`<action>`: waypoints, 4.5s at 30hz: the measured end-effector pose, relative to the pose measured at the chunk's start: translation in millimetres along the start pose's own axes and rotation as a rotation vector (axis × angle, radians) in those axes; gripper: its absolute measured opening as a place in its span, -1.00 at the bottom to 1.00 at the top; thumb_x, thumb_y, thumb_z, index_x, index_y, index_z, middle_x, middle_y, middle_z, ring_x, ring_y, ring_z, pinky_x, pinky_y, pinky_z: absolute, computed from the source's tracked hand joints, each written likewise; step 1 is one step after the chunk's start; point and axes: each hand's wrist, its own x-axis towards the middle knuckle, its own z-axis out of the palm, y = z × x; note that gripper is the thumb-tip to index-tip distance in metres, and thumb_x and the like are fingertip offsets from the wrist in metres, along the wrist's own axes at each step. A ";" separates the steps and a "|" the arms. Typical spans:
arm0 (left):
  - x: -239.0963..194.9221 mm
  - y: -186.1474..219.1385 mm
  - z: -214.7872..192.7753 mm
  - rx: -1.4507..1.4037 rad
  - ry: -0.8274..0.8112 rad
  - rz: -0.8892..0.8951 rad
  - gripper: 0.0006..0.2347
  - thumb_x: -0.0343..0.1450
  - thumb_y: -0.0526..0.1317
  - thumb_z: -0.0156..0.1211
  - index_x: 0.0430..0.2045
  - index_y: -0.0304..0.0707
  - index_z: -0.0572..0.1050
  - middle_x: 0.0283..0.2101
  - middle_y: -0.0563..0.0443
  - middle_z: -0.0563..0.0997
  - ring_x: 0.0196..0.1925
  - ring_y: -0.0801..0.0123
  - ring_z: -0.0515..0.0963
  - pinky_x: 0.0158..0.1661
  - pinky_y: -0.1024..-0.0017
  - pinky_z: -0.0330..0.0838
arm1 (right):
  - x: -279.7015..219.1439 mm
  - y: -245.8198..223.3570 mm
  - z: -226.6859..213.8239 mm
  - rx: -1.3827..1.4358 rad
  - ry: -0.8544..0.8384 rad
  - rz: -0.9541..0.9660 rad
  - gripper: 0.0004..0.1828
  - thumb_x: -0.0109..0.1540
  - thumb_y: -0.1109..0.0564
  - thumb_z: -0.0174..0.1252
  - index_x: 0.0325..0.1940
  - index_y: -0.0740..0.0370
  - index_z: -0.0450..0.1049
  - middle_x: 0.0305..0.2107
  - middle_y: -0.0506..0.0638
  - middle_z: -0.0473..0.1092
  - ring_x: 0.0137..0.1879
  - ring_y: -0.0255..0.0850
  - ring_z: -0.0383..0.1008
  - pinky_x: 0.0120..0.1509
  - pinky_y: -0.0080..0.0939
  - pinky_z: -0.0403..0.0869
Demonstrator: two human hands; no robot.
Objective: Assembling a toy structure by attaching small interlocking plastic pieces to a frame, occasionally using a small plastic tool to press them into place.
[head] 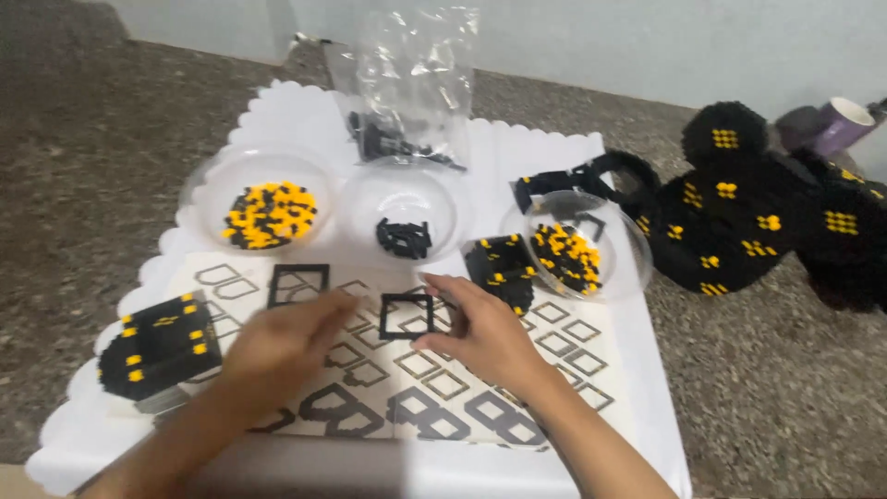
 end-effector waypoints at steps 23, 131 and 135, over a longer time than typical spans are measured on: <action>-29.4 -61.3 -49.1 -0.388 0.758 0.212 -0.93 0.58 -0.38 -0.22 -0.16 -0.47 0.21 -0.21 -0.13 0.56 -0.20 0.35 0.52 -0.08 0.41 0.36 | -0.7 -2.7 2.0 -0.025 0.005 0.022 -0.24 -0.03 -0.15 0.31 0.23 -0.09 0.27 -0.04 -0.29 0.39 -0.48 -0.32 0.23 -0.26 -0.34 0.30; 39.1 7.7 -47.0 -0.197 -0.258 0.166 -0.75 0.38 -0.21 0.07 -0.17 -0.43 0.48 -0.43 -0.16 0.61 -0.66 0.36 0.59 -0.57 0.45 0.48 | 1.3 4.3 -23.9 0.653 0.646 0.077 -0.79 0.28 0.22 0.04 -0.02 0.35 0.41 -0.41 0.11 0.46 -0.32 -0.22 0.49 -0.23 -0.34 0.47; 35.9 9.5 -59.3 -0.271 -0.159 0.199 -0.77 0.42 -0.20 0.01 -0.23 -0.37 0.53 -0.50 -0.14 0.60 -0.69 0.42 0.54 -0.59 0.54 0.43 | -0.8 0.5 -22.8 0.574 0.644 0.081 -0.80 0.28 0.26 0.04 -0.04 0.38 0.43 -0.41 0.20 0.46 -0.33 -0.13 0.49 -0.25 -0.26 0.47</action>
